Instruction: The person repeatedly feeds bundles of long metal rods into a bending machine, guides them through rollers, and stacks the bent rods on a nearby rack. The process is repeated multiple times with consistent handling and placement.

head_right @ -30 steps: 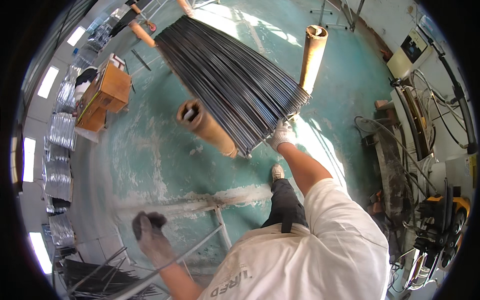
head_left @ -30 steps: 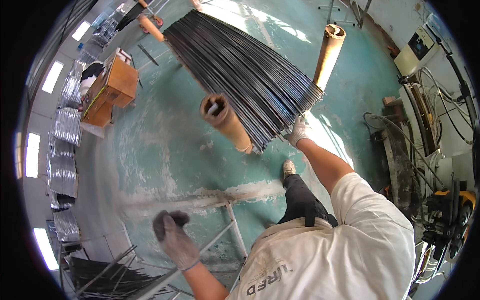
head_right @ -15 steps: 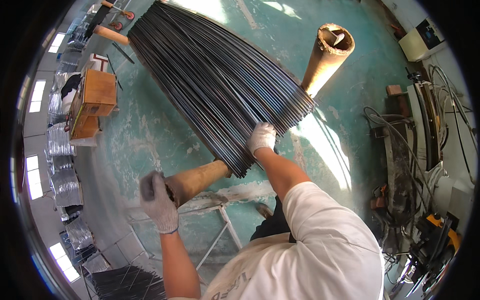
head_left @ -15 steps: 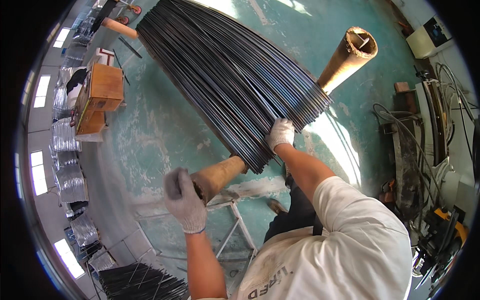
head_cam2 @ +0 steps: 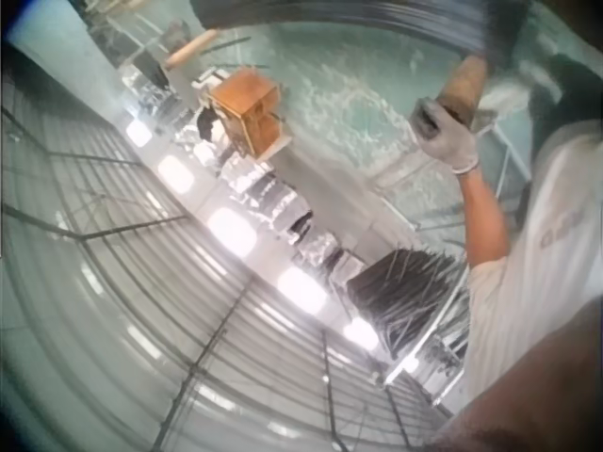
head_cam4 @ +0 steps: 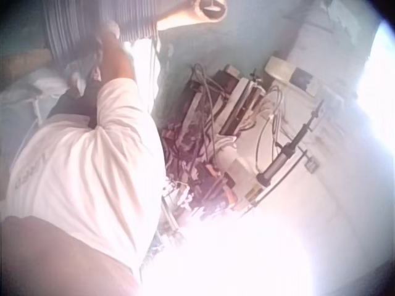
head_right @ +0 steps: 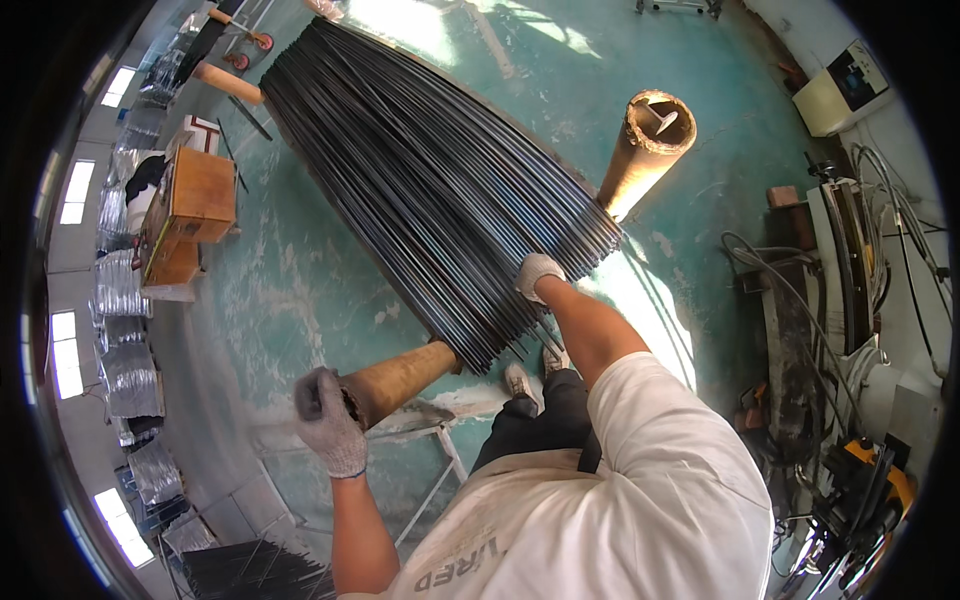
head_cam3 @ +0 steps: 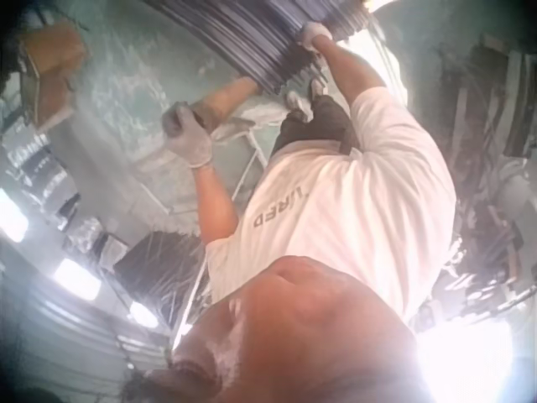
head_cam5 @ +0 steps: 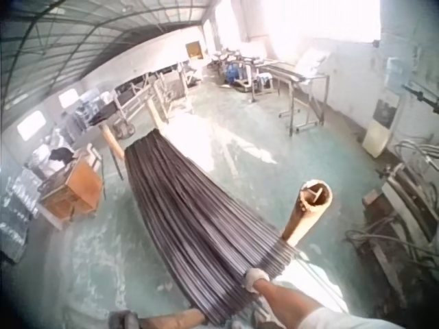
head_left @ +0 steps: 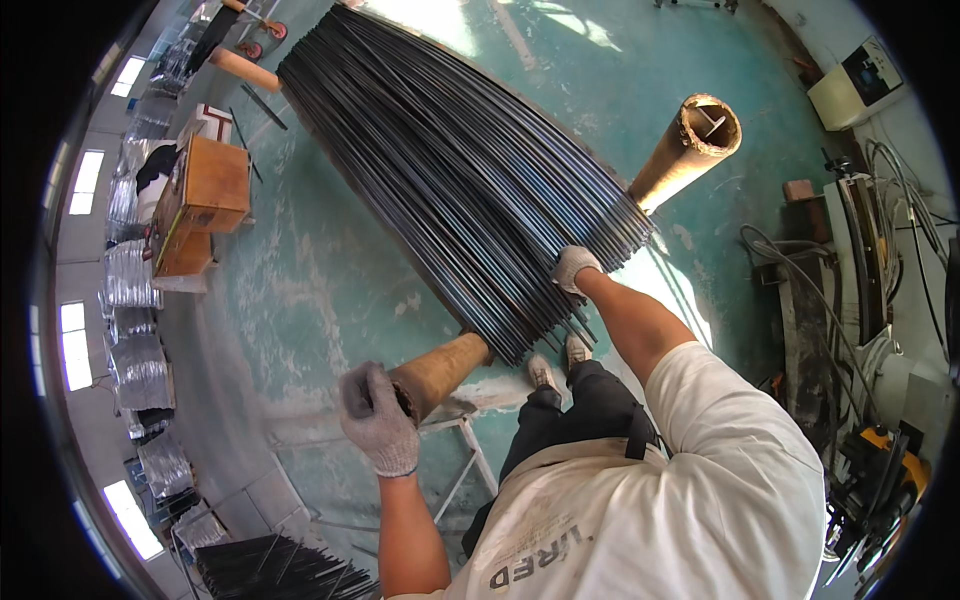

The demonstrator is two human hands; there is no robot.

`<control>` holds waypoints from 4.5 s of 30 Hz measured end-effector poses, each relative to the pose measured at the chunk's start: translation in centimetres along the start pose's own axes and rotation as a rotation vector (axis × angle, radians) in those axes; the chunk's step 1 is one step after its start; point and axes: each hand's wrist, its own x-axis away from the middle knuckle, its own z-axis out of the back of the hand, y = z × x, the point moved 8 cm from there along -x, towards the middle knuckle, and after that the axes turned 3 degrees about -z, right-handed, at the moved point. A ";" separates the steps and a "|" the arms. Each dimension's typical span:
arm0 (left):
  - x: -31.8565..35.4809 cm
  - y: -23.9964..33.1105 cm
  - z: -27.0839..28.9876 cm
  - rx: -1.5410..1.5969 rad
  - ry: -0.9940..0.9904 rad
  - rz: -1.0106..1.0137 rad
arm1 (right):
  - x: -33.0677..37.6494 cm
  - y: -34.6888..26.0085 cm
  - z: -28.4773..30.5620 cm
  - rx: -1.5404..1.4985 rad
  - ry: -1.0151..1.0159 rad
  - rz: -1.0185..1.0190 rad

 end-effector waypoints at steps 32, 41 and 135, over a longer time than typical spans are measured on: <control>10.6 -18.7 -24.2 0.847 -0.882 0.801 | 53.1 25.5 -10.4 -0.133 0.051 -0.545; 12.2 -8.7 -27.8 1.106 -0.782 1.128 | 63.9 32.8 -17.5 0.027 0.757 -0.544; 90.7 58.6 -69.7 0.819 -1.663 0.660 | 77.5 107.4 -21.8 -1.996 2.221 -1.029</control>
